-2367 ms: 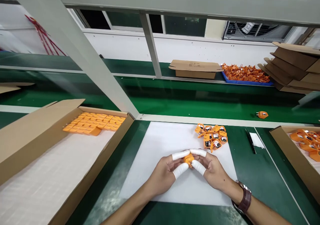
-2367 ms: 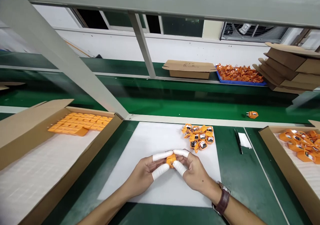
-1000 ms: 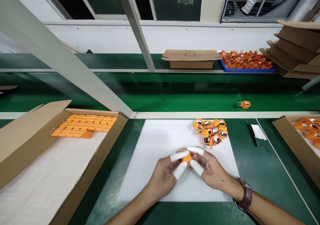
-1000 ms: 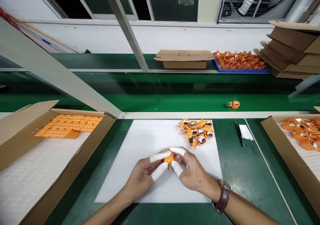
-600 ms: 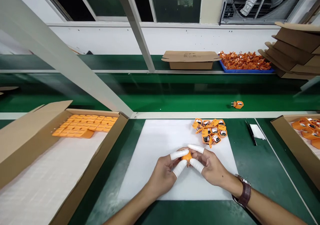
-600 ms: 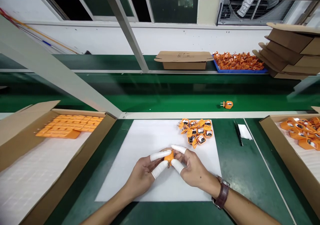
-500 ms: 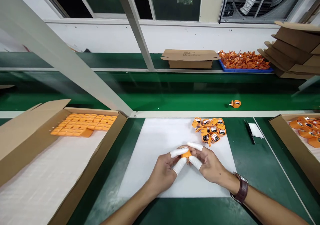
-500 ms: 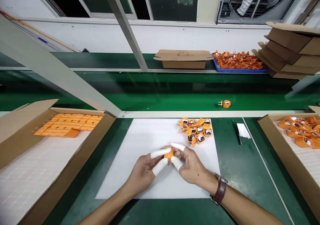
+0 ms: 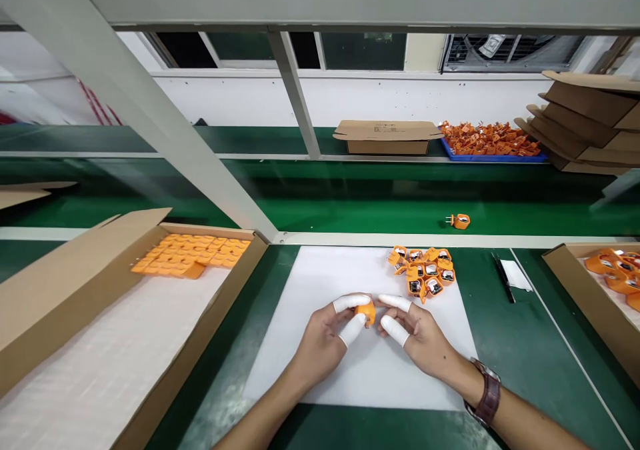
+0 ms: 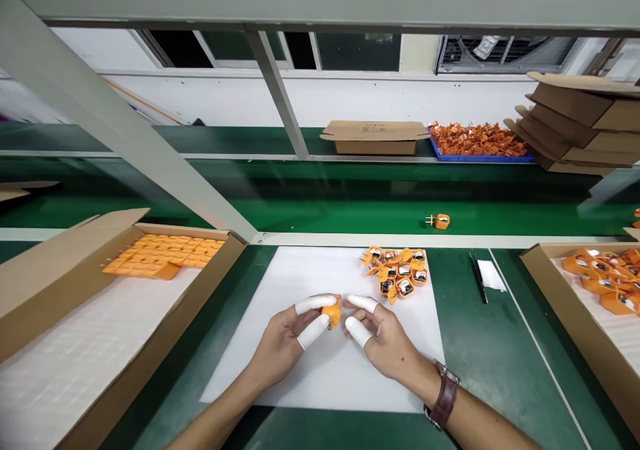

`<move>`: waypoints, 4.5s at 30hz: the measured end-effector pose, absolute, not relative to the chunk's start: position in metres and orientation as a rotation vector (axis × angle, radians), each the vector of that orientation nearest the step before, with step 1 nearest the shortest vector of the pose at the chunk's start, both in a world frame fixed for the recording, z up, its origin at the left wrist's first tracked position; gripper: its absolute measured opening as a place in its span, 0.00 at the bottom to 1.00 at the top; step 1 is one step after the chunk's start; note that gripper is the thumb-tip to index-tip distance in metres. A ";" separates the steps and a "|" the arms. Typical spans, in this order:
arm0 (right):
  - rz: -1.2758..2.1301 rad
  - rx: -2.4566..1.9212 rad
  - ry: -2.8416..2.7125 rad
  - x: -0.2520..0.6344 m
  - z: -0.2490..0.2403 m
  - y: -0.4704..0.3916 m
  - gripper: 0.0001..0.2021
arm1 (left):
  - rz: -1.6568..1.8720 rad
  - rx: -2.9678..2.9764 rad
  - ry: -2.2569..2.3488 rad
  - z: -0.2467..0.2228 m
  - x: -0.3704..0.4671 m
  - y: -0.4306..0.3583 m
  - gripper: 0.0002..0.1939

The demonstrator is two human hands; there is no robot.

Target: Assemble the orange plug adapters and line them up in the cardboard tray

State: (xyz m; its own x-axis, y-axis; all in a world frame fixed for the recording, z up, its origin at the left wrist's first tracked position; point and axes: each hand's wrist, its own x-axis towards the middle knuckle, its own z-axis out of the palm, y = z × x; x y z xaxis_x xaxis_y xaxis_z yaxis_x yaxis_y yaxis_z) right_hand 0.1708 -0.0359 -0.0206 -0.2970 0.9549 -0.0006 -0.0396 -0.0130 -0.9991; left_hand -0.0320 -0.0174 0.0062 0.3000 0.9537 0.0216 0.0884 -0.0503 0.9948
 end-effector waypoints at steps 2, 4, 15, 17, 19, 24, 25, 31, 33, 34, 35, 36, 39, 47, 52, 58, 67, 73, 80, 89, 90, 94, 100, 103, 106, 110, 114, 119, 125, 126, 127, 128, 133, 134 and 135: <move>1.459 -1.020 -1.400 0.171 -0.018 -0.036 0.22 | 0.904 1.525 1.025 0.006 -0.035 -0.016 0.14; 1.466 -1.008 -1.396 0.170 -0.014 -0.035 0.20 | 0.847 1.587 1.025 0.005 -0.036 -0.016 0.14; 1.372 -1.043 -1.440 0.169 -0.018 -0.036 0.17 | 0.821 1.749 1.226 -0.005 -0.044 -0.003 0.14; 1.385 -1.055 -1.421 0.169 -0.020 -0.037 0.16 | 0.834 1.709 1.249 -0.004 -0.046 -0.001 0.15; 1.384 -1.062 -1.410 0.168 -0.023 -0.037 0.16 | 0.873 1.680 1.267 -0.003 -0.048 0.001 0.15; 1.342 -1.058 -1.412 0.167 -0.024 -0.036 0.17 | 0.797 1.927 1.261 -0.003 -0.052 0.003 0.22; 1.334 -1.059 -1.419 0.166 -0.024 -0.036 0.17 | 0.774 1.971 1.275 -0.003 -0.051 0.002 0.23; 1.307 -1.057 -1.432 0.167 -0.025 -0.034 0.19 | 0.792 2.063 1.354 0.001 -0.033 -0.004 0.14; 1.296 -1.071 -1.435 0.168 -0.029 -0.034 0.22 | 0.817 2.087 1.371 0.010 -0.032 -0.005 0.13; 1.297 -1.075 -1.430 0.168 -0.032 -0.033 0.23 | 0.841 2.099 1.389 0.018 -0.033 -0.006 0.14; 1.301 -1.078 -1.425 0.169 -0.034 -0.033 0.24 | 0.869 2.118 1.410 0.027 -0.037 -0.006 0.14; 1.305 -1.080 -1.423 0.169 -0.037 -0.033 0.25 | 0.897 2.147 1.441 0.038 -0.044 -0.006 0.14; 1.293 -1.105 -1.444 0.170 -0.041 -0.033 0.25 | 0.965 2.237 1.632 0.076 -0.082 0.003 0.15; 1.294 -1.128 -1.479 0.168 -0.040 -0.033 0.22 | 0.500 2.091 2.380 0.112 -0.236 0.058 0.23; 1.257 -1.124 -1.437 0.165 -0.052 -0.034 0.20 | 0.338 2.113 2.420 0.058 -0.276 0.064 0.15; 1.240 -1.146 -1.492 0.169 -0.060 -0.032 0.20 | 0.279 2.121 2.464 0.015 -0.301 0.071 0.17; 1.122 -1.228 -1.450 0.161 -0.063 -0.038 0.25 | 0.346 2.149 2.511 -0.003 -0.319 0.078 0.20; 1.128 -1.183 -1.479 0.162 -0.067 -0.036 0.23 | 0.469 2.150 2.514 -0.004 -0.315 0.076 0.27; 1.147 -1.023 -1.604 0.165 -0.058 -0.036 0.16 | 0.661 2.220 2.432 0.060 -0.284 0.071 0.30; 1.144 -0.913 -1.731 0.166 -0.033 -0.039 0.24 | 0.494 2.185 1.451 0.082 -0.133 0.086 0.22; 1.134 -0.909 -1.731 0.166 -0.032 -0.039 0.25 | 0.498 2.200 1.411 0.072 -0.115 0.093 0.22; 1.111 -0.923 -1.735 0.165 -0.028 -0.039 0.23 | 0.611 2.216 1.436 0.030 -0.052 0.134 0.31; 1.106 -0.963 -1.698 0.165 -0.022 -0.039 0.16 | 0.776 2.001 1.674 -0.004 0.003 0.184 0.34; 1.106 -0.996 -1.663 0.162 -0.025 -0.038 0.15 | 0.822 1.889 1.716 -0.009 0.007 0.193 0.25; 1.076 -1.007 -1.653 0.160 -0.031 -0.037 0.13 | 0.867 1.819 1.666 -0.003 0.001 0.185 0.21; 1.155 -0.985 -1.513 0.158 -0.034 -0.035 0.10 | 0.888 1.829 1.403 0.022 -0.012 0.140 0.23; 1.447 -0.921 -1.145 0.162 -0.018 -0.036 0.24 | 0.749 1.992 1.045 0.057 -0.024 0.067 0.17; 1.675 -0.792 -1.059 0.166 0.007 -0.039 0.21 | 0.559 2.232 0.791 0.069 -0.031 0.005 0.14; 1.688 -0.832 -0.972 0.164 0.006 -0.038 0.23 | 0.944 1.631 0.875 0.023 -0.037 -0.004 0.38; 1.652 -0.845 -0.980 0.164 0.004 -0.037 0.25 | 0.949 1.496 0.858 0.017 -0.036 -0.004 0.35; 1.604 -0.863 -1.003 0.163 0.002 -0.037 0.26 | 0.916 1.393 0.828 0.013 -0.035 -0.005 0.31; 1.550 -0.887 -1.040 0.163 0.000 -0.036 0.26 | 0.868 1.319 0.796 0.011 -0.034 -0.007 0.27; 1.241 -1.001 -1.328 0.161 -0.011 -0.039 0.20 | 0.795 1.219 0.754 0.016 -0.021 -0.015 0.20; 1.180 -0.983 -1.379 0.162 -0.011 -0.040 0.19 | 0.808 1.251 0.777 0.016 -0.020 -0.016 0.19; 1.125 -0.956 -1.413 0.162 -0.011 -0.041 0.19 | 0.833 1.304 0.804 0.015 -0.019 -0.017 0.18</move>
